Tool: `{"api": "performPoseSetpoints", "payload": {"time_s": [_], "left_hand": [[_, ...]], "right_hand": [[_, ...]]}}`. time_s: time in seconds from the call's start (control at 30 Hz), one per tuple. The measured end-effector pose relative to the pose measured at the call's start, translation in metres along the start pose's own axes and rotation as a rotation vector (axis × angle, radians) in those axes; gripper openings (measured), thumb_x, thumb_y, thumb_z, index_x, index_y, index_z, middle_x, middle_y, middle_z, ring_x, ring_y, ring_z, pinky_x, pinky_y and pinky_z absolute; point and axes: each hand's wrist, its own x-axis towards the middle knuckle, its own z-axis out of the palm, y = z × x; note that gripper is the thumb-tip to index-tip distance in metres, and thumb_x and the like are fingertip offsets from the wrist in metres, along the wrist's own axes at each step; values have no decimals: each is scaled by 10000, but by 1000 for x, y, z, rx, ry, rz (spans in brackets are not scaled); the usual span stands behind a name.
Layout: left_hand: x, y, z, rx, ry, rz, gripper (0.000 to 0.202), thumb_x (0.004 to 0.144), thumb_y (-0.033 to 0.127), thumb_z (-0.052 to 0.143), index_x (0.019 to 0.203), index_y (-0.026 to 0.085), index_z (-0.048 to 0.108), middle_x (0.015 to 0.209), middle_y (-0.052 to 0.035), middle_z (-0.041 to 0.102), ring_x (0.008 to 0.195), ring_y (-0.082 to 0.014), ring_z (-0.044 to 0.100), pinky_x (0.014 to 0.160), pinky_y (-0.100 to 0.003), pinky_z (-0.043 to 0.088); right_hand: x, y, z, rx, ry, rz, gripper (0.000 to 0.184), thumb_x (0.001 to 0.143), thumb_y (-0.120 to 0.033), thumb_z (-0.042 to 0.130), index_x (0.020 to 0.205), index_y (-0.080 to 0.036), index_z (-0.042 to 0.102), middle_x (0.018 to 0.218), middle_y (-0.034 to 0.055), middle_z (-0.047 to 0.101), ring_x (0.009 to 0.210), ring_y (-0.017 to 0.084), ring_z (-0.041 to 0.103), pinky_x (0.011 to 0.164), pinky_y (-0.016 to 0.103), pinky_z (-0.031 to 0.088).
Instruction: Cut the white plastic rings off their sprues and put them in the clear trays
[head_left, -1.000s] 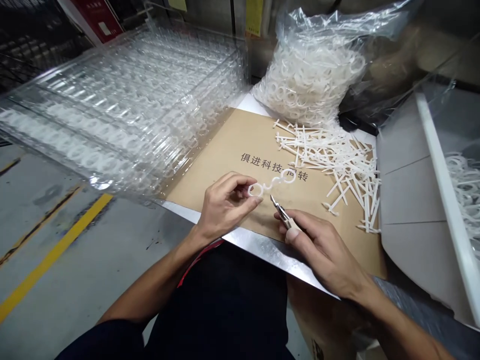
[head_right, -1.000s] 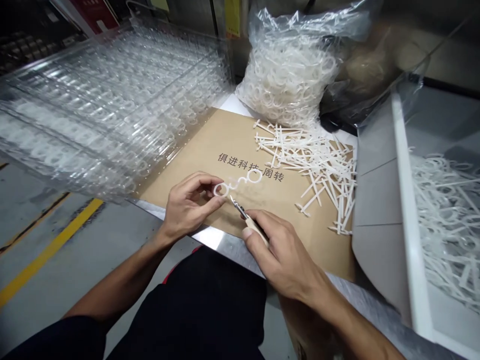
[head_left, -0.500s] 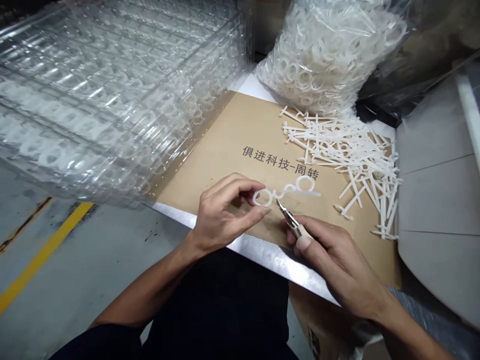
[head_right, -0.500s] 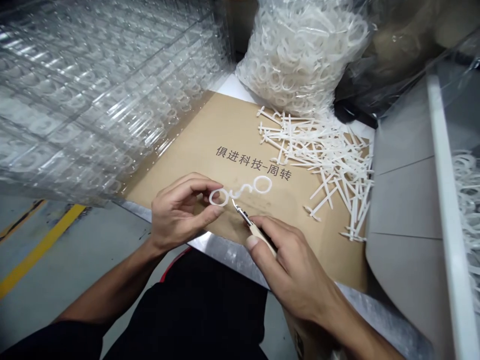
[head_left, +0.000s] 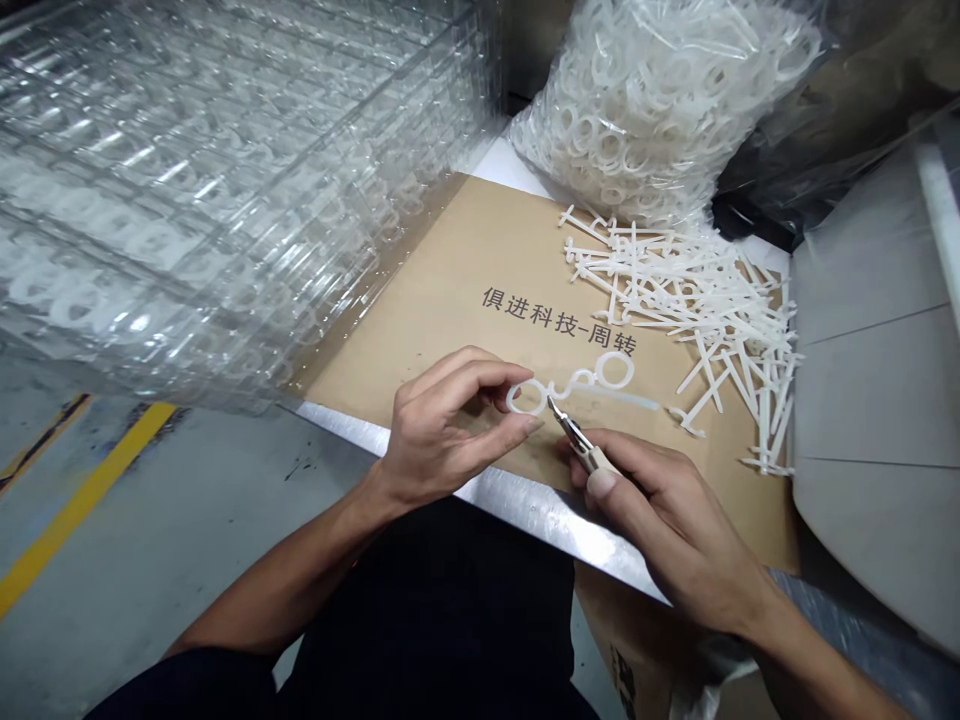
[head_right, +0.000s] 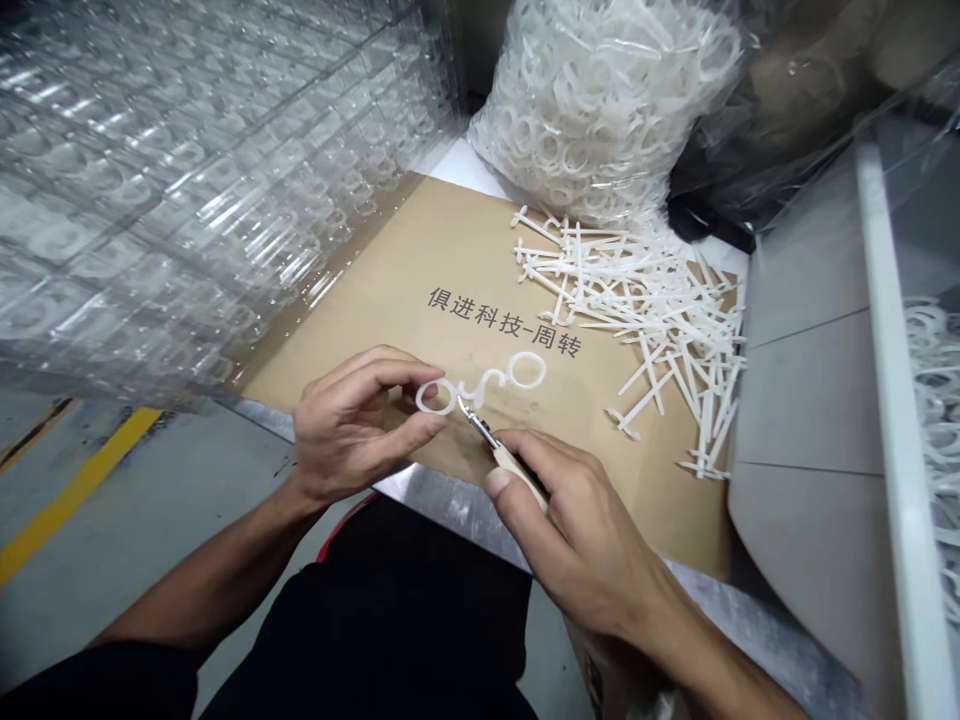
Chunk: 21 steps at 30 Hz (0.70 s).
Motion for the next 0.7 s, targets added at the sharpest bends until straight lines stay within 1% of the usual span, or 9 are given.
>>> {"api": "performPoseSetpoints", "payload": {"time_s": [0.13,0.37,0.7], "left_hand": [[0,0,0,-5,-2,-2,304,834,184,843,1109,138,720,916,-44,723,794,-115,669,683,-231,551],[1,0,0,-5,-9,20,295,835,166,838,1101,110,722,898,-49,718,777,-104,661,684,-217,545],[1,1,-1,-1,-35,33,284,861,200,823,1116,132,719,930,-60,736,769,-109,661,683,-232,554]], "right_hand": [[0,2,1,0,-7,15,239,1096,-394,459,1022,-238,625,804,-11,551,733,160,547,663,292,414],[-2,3,1,7,5,20,259,1099,-395,452,991,-229,617,783,-12,527,701,153,525,631,293,389],[-1,4,2,7,13,22,253,1101,-393,449,1024,-235,631,804,-6,563,700,152,530,603,284,388]]}}
